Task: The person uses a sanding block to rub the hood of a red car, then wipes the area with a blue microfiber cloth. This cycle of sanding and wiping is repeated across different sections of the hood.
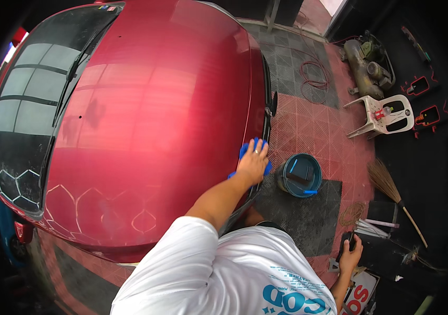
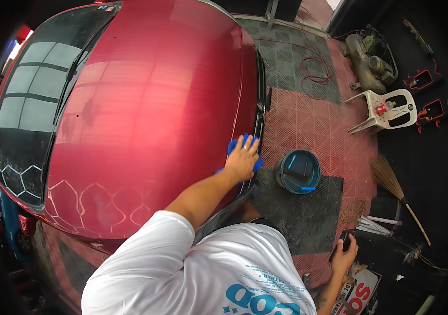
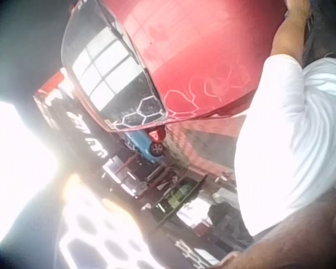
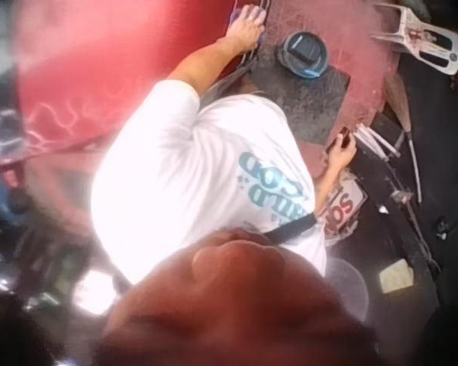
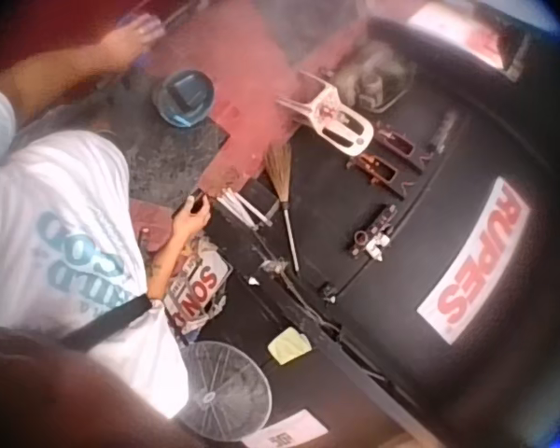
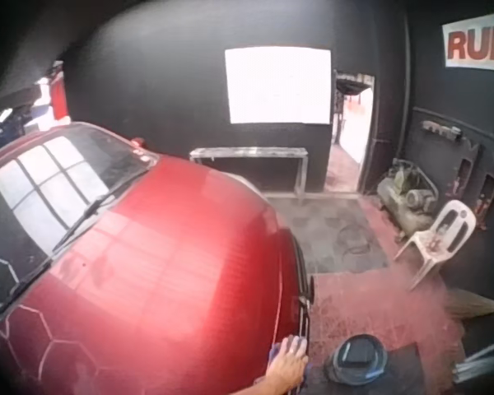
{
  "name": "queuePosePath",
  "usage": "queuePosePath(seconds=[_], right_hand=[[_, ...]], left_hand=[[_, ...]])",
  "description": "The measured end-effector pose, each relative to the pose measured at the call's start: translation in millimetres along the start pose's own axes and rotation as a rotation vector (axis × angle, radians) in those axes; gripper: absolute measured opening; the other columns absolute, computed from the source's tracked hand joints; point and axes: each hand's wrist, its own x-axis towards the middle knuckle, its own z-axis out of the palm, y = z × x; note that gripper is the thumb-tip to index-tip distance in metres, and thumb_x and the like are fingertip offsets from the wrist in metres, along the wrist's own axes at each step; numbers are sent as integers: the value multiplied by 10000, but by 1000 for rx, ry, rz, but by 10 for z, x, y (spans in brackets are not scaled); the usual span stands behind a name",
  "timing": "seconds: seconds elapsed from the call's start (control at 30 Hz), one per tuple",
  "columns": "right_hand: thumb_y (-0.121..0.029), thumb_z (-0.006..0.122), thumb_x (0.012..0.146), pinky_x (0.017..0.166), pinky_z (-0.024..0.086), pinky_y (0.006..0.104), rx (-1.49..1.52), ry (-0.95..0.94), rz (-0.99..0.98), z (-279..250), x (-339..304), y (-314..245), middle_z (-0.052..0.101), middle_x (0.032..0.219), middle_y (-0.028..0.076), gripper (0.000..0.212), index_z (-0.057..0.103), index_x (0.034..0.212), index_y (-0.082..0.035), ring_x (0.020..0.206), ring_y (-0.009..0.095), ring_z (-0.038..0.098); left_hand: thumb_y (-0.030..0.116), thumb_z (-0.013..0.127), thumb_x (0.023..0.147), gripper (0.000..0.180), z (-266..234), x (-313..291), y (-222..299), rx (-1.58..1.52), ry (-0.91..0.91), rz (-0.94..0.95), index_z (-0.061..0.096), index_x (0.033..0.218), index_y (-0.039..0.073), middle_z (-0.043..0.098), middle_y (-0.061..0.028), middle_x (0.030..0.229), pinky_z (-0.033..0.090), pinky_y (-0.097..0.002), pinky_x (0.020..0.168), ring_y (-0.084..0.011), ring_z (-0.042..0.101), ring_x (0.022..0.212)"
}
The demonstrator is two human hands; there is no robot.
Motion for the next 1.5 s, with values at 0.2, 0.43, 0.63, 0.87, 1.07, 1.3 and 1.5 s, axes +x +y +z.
queuePosePath(seconds=[0.2,0.43,0.63,0.87,1.07,1.3,1.5], right_hand=[[-257,835,1099,1210,534,537,-77,-105,-20,419,301,-53,718,1465,234,535,717,1589,-77,1381,451,705],[-287,827,1117,1184,567,570,-160,-317,-125,1211,660,-514,743,1467,261,506,730,1579,-105,1391,488,712],[-274,862,1067,1168,586,559,-219,-455,-122,1523,749,-567,773,1460,301,499,765,1512,-72,1367,500,748],[-219,866,1056,1107,607,523,-125,-427,-158,1520,861,-271,840,1328,289,450,774,1442,-5,1260,474,814],[-154,901,1006,1090,593,484,-210,-480,61,1365,707,77,824,1273,252,418,754,1359,15,1203,385,799],[-102,937,948,1091,580,427,-352,-628,149,1451,782,185,804,1230,169,454,743,1347,-6,1191,305,769],[-101,880,1006,965,609,432,-219,-652,62,1638,1307,-590,849,1116,166,353,822,1317,57,1030,277,789]], left_hand=[[443,903,950,743,228,-1552,400,-220,229,-33,743,1593,108,473,-224,1892,234,-698,1449,-446,392,1779],[403,993,881,814,-55,-3421,-165,-337,429,-672,737,1616,167,485,-243,1878,293,-754,1399,-478,416,1761],[607,921,983,880,-224,-4432,-1224,55,693,-1319,656,1724,213,448,-240,1903,233,-848,1364,-531,327,1791],[630,829,1058,935,-190,-4502,-1475,56,660,-1436,518,1840,223,306,-234,1975,172,-872,1371,-549,219,1823],[591,891,1013,891,24,-4815,-1905,-143,648,-1509,597,1786,258,398,-236,1921,233,-823,1391,-562,294,1788],[562,1027,842,995,-167,-4373,-2106,-155,700,-1301,670,1719,255,400,-218,1922,239,-834,1382,-563,308,1785],[521,992,898,624,-479,-3826,-1881,-185,672,-1012,875,1453,262,560,-193,1826,153,-802,1413,-522,368,1771]])
